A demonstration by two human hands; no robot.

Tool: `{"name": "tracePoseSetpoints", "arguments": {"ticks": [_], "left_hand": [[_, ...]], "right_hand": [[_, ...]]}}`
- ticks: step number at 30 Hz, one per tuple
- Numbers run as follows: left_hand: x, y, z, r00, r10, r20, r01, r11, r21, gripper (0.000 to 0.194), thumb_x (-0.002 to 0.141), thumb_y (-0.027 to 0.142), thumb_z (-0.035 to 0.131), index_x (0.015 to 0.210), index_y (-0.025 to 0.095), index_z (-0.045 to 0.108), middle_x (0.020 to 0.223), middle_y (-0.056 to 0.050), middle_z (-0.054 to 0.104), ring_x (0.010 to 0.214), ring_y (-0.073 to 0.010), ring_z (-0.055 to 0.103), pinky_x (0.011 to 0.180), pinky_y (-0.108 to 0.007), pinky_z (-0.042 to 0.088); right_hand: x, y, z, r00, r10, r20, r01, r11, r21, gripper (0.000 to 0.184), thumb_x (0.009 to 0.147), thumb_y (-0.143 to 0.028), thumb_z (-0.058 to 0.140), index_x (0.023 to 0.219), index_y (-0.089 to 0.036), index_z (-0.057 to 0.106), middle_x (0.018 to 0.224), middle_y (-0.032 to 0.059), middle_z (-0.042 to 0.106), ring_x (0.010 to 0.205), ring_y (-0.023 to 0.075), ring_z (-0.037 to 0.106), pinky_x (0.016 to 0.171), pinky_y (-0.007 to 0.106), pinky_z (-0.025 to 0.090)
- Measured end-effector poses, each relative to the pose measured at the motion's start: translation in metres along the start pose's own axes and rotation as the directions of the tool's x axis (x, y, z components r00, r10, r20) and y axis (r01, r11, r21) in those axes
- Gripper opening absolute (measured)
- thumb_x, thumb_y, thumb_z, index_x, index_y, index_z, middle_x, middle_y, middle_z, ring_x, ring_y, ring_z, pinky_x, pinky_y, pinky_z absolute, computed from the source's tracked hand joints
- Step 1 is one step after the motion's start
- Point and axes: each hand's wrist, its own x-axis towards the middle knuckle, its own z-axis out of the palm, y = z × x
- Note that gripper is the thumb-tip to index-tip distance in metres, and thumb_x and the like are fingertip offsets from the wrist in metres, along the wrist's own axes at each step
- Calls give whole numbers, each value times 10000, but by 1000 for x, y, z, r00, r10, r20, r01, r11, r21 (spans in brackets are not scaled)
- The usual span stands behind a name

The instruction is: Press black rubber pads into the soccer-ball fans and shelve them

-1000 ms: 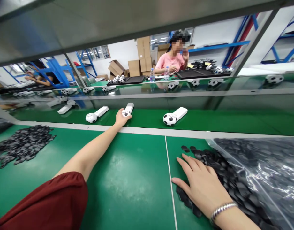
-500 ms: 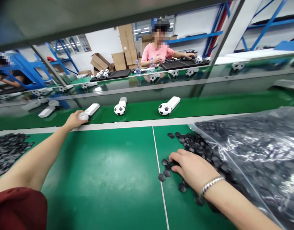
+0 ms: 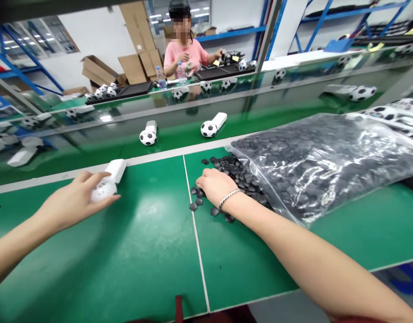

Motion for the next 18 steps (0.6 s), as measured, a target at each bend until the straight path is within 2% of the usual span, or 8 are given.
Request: {"name": "tracePoseSetpoints", "arguments": {"ticks": [2, 4, 6, 8, 10, 12, 16, 18], "left_hand": [[-13, 8, 6, 986, 155, 69, -148, 985, -90, 688, 676, 553, 520, 1287, 276, 369, 1149, -106, 473, 633, -225, 590, 512, -324, 453], [-19, 8, 11, 944, 310, 112, -292, 944, -150, 694, 668, 369, 543, 1326, 326, 329, 1194, -86, 463, 633, -206, 589, 501, -299, 446], [-18, 6, 12, 907, 409, 99, -394, 908, -146, 704, 654, 232, 491, 1331, 344, 335, 1221, -79, 466, 725, -237, 598, 531, -303, 450], [-14, 4, 10, 877, 479, 45, -470, 873, -134, 669, 648, 188, 475, 1299, 323, 395, 1255, -81, 461, 946, -293, 558, 677, -343, 469], [-7, 8, 8, 847, 531, -4, -526, 838, -146, 591, 667, 223, 522, 1249, 299, 448, 1281, -73, 462, 1140, -314, 440, 862, -398, 414], [-2, 18, 7, 829, 559, -37, -557, 816, -152, 542, 678, 339, 594, 1202, 274, 476, 1253, -71, 501, 1195, -306, 389, 954, -424, 338], [2, 56, 12, 799, 585, -139, -601, 782, -166, 659, 591, 642, 622, 1063, 190, 538, 1036, -93, 607, 1035, -284, 517, 1005, -446, 267], [1, 75, 15, 820, 549, -160, -572, 793, -210, 710, 575, 711, 580, 1035, 171, 538, 983, -97, 616, 944, -279, 559, 965, -450, 315]], "right_hand": [[1, 2, 3, 999, -25, -23, 26, 999, 36, 255, 884, -199, 441, 898, -174, 694, 822, 79, 618, 774, 186, 583, 672, 272, 428], [3, 5, 6, 997, -48, -62, 55, 993, 105, 228, 870, -169, 456, 902, -171, 683, 851, 73, 634, 800, 184, 591, 710, 277, 437], [4, 6, 7, 993, -49, -107, 68, 980, 186, 196, 849, -144, 484, 932, -166, 660, 895, 67, 648, 832, 183, 596, 742, 284, 443], [5, 6, 6, 991, -9, -137, 49, 954, 296, 169, 819, -131, 525, 943, -158, 636, 882, 58, 660, 810, 174, 603, 728, 280, 454], [4, 3, 5, 988, 38, -152, 31, 906, 423, 127, 788, -124, 561, 894, -154, 625, 810, 36, 664, 734, 150, 605, 680, 259, 463], [3, 0, 3, 984, 43, -176, 56, 852, 521, 78, 769, -121, 580, 820, -161, 621, 750, 10, 656, 669, 125, 591, 638, 237, 460], [2, -4, 4, 955, -21, -296, 199, 785, 587, 81, 780, -127, 561, 797, -167, 629, 780, 5, 646, 693, 109, 572, 660, 233, 454], [1, -5, 6, 940, -33, -340, 243, 764, 597, 91, 794, -140, 545, 809, -164, 631, 798, 13, 639, 715, 111, 570, 684, 245, 456]]}}
